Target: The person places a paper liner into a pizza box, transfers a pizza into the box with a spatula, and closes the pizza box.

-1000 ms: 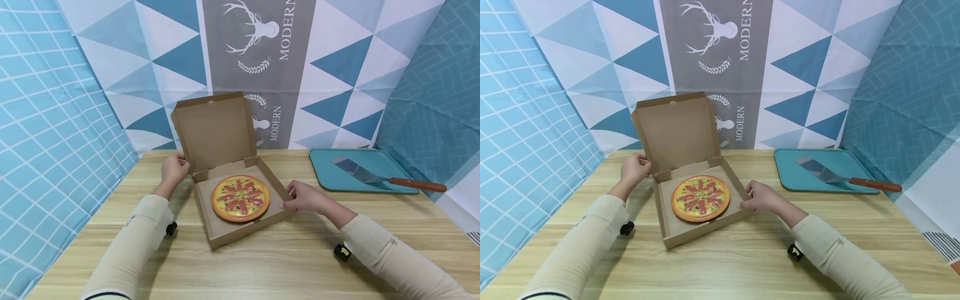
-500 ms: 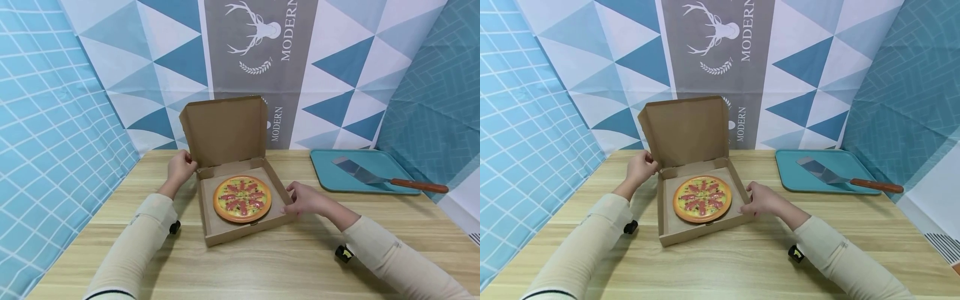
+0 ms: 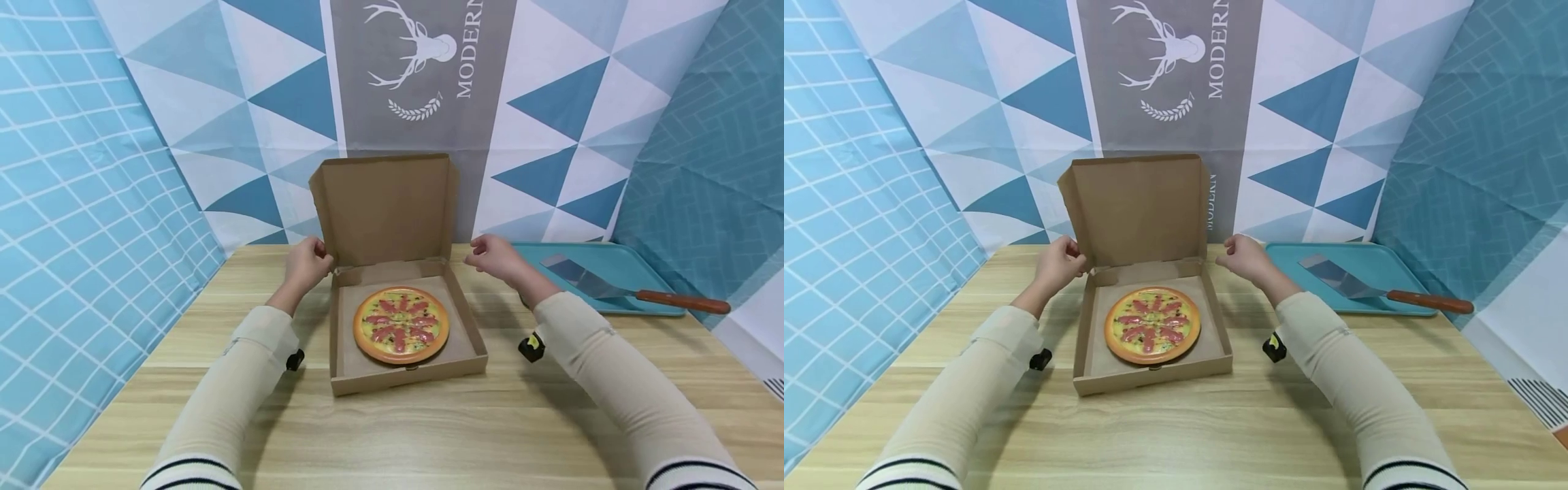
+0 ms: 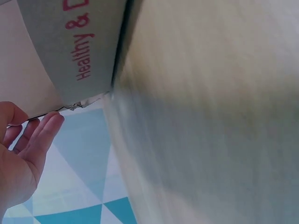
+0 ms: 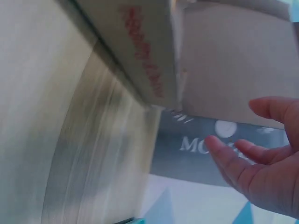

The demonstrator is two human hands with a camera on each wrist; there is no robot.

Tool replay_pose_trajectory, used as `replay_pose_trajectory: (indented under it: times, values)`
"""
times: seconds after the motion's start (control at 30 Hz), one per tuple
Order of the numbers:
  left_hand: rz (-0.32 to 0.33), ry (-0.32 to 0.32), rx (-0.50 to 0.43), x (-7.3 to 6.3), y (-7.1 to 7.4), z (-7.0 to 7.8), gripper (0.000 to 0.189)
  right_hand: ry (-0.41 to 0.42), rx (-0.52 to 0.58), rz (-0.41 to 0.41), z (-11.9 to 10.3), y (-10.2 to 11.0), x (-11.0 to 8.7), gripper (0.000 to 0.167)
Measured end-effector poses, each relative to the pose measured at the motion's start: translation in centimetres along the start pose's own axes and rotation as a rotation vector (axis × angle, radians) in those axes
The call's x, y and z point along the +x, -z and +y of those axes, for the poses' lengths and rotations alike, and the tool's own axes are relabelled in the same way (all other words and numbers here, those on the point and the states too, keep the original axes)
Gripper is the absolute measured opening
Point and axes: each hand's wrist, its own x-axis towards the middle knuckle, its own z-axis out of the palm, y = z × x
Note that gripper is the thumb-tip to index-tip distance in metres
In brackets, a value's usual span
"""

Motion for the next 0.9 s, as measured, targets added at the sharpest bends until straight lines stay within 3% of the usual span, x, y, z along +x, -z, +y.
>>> replay_pose_trajectory:
  times: [0.23,0.47,0.57,0.73,0.9]
  values:
    - [-0.016,0.009,-0.003,0.5,-0.5,0.8,0.006,0.014,0.042,0.079,0.3,-0.8,2.9,0.054]
    - [-0.029,-0.005,-0.003,0.7,-0.8,1.4,0.007,0.018,0.079,0.196,-1.0,-2.1,4.1,0.034]
    - [-0.03,-0.01,0.017,0.7,-0.9,1.6,0.008,0.014,0.091,0.221,-1.5,-2.3,4.2,0.038]
    - [-0.031,-0.031,0.047,0.8,-0.8,2.3,0.01,-0.002,0.016,0.224,-2.2,-2.2,4.4,0.057]
    - [-0.039,-0.038,0.054,1.1,-1.3,2.8,0.012,-0.022,-0.052,0.202,-2.8,-1.9,4.6,0.062]
